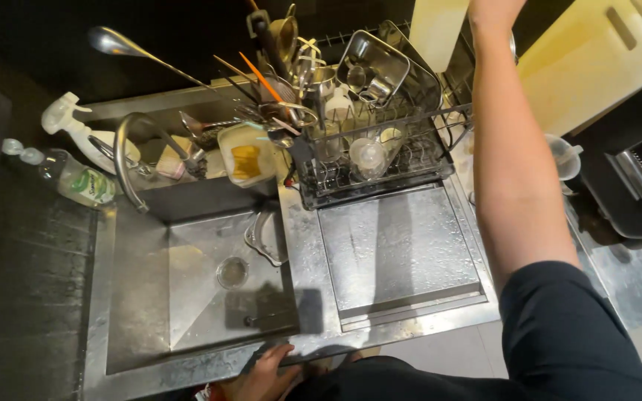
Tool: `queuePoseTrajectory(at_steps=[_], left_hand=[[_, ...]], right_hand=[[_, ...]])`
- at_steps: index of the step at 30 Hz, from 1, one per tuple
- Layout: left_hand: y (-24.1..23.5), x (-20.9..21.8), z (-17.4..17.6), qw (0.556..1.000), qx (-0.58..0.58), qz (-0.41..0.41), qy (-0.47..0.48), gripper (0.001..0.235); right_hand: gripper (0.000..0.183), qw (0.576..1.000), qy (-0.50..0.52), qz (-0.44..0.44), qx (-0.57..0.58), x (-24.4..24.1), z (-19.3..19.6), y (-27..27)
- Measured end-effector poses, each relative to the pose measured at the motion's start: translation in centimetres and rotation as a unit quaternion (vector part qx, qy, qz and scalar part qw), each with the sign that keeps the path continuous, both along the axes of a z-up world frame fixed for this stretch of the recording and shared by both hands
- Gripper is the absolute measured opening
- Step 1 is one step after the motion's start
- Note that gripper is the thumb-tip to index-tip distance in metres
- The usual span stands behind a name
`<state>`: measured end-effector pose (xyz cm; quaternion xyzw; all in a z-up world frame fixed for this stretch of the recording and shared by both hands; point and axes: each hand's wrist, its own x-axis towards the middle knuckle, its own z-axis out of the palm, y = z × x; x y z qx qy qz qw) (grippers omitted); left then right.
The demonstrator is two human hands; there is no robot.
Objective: Cleaning equipment and then preparing coffee using a kettle.
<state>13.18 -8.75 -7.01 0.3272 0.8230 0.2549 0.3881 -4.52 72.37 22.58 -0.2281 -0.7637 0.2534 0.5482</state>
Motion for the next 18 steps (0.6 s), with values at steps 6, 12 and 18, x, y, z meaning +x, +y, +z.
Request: queuePoseTrajectory(at_steps=[6,12,18], left_hand=[[-4.4,-6.8,2.2,0.689,0.324,0.198,-0.617,0.075],[-1.8,-12.4,4.2,0.772,0.332,0.235,-0.488,0.092],[12.7,-14.7,5.6,0.912,-0.071,-0.144,0.378,0.082]], right_hand=[[0.009,0.962,0.154,0.172,-0.146,12.6,0.9,-21.4],[0.075,0.463,-0.152,0.626,-0.608,21.2,-14.1,-43.1],[0.054,0.781,-0.422,0.247,-0.388,31.0,-21.5,-51.1]])
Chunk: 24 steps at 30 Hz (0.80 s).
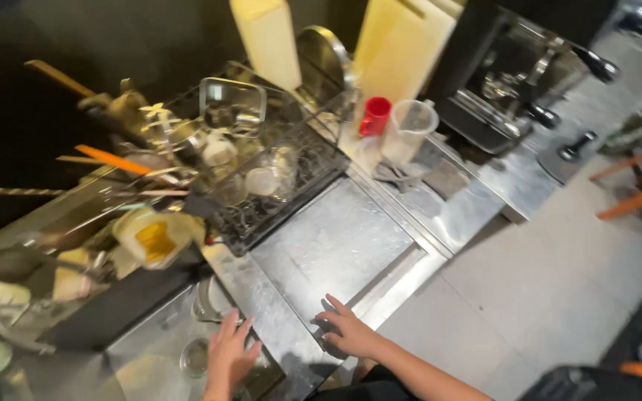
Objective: Cleaning equipment and then preparing coffee using a kettle.
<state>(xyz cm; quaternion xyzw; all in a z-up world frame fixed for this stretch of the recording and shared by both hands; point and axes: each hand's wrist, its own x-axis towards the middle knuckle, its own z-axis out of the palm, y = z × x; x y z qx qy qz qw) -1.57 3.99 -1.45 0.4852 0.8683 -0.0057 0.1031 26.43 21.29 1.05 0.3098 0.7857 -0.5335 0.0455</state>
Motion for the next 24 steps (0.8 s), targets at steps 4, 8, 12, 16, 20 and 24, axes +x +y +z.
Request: queuePoseTrajectory(at_steps=[4,8,12,16,20,24], left_hand=[[9.7,8.3,0.4,0.914,0.058,-0.262,-0.305,0.047],[19.9,20.2,2.2,0.782,-0.049,-0.526,-0.329,0.047],[26.8,32.0,4.9,0.714,-0.102,-0.626,-0.298,0.049],[32.8,42.3,6.4,0.642,-0.094,-0.709,-0.276,0.045],[34.5,51.0,5.6,0.551,-0.09,-0.726,-0.402,0.035],[37.9,57.3,3.1,0.55,-0.129,-0.721,-0.401,0.035]], right_hand=[[0.041,0.993,-0.03,-0.028,0.113,11.2,-3.4,-2.6],[0.042,0.972,-0.229,-0.057,0.019,21.1,0.2,-2.1],[0.045,0.947,-0.26,-0.185,0.034,33.4,-7.3,-5.1],[0.041,0.916,-0.262,-0.301,0.048,46.1,-24.3,-6.5],[0.04,0.908,-0.266,-0.31,-0.089,54.3,-34.7,-6.8],[0.044,0.882,-0.239,-0.379,-0.148,58.9,-21.8,0.2]])
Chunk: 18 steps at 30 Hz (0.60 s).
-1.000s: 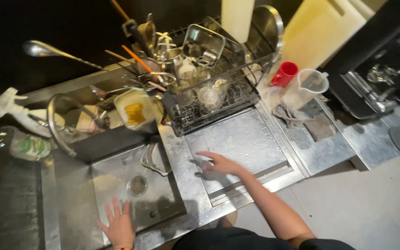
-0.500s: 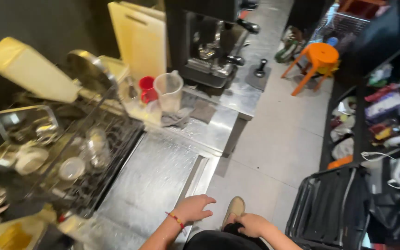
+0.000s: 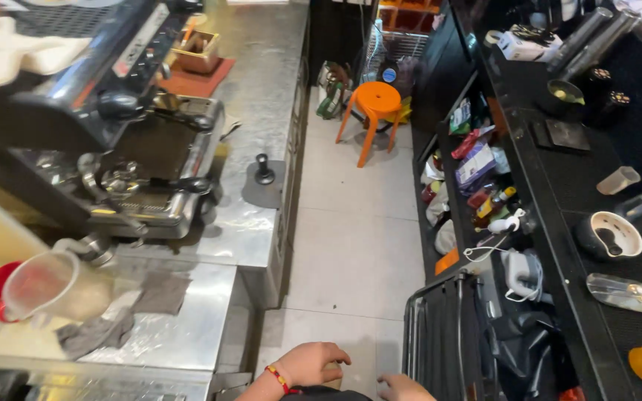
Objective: Cleaning equipment and then preparing coffee using a kettle.
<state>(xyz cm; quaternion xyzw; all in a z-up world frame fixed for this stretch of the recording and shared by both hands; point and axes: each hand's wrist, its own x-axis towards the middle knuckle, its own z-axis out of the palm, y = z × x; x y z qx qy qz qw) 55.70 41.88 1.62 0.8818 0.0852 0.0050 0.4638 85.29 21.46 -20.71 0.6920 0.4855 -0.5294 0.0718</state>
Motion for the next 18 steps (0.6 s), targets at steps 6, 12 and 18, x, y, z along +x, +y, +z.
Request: queuePoseTrajectory(at_steps=[6,12,18], left_hand=[[6.5,5.5,-3.0,0.992,-0.018,-0.037,0.116,0.039],[16.0,8.6,-5.7,0.981,-0.019,0.023,0.194,0.041],[29.9,15.5,-10.1,0.955,-0.017,0.084,0.282,0.047]], right_hand=[[0.05,0.98,-0.032,-0.055,0.19,5.9,7.4,10.1],[0.046,0.98,-0.005,-0.107,0.167,9.0,8.9,19.0],[0.04,0.981,0.151,-0.054,0.113,16.1,1.9,25.7]])
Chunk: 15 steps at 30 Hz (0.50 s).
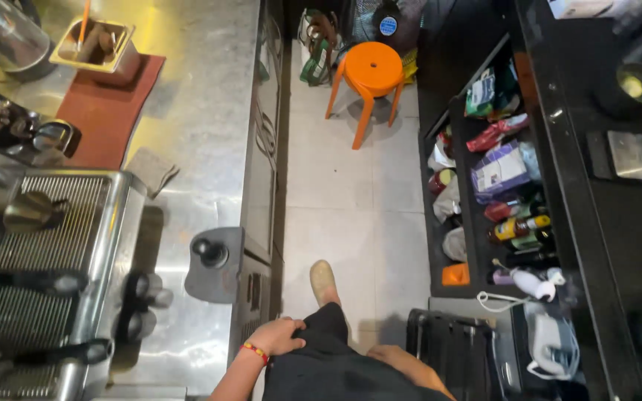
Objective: Cleaning equipment and then preparing coffee using a kettle.
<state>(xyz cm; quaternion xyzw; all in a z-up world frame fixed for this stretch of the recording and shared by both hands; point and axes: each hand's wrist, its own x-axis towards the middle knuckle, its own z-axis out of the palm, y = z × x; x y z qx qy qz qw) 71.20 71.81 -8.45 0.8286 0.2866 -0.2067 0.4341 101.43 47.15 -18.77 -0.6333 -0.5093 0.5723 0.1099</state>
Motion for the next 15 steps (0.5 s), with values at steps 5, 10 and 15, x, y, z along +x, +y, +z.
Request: queuePoseTrajectory(at_steps=[5,10,15], left_hand=[[14.8,12.2,2.5,0.997,0.07,-0.012,0.009,0.052],[26.5,26.6,7.6,0.982,0.149,-0.022,-0.118,0.045],[36.5,34.2,10.0,0.956,0.143,0.056,-0.249,0.041]], right_hand=[[0.043,0.996,-0.06,-0.041,-0.057,13.6,3.0,11.9],[0.042,0.987,-0.076,-0.056,-0.13,22.8,3.7,19.8],[0.039,0.984,-0.114,-0.088,-0.108,29.5,-2.8,30.1]])
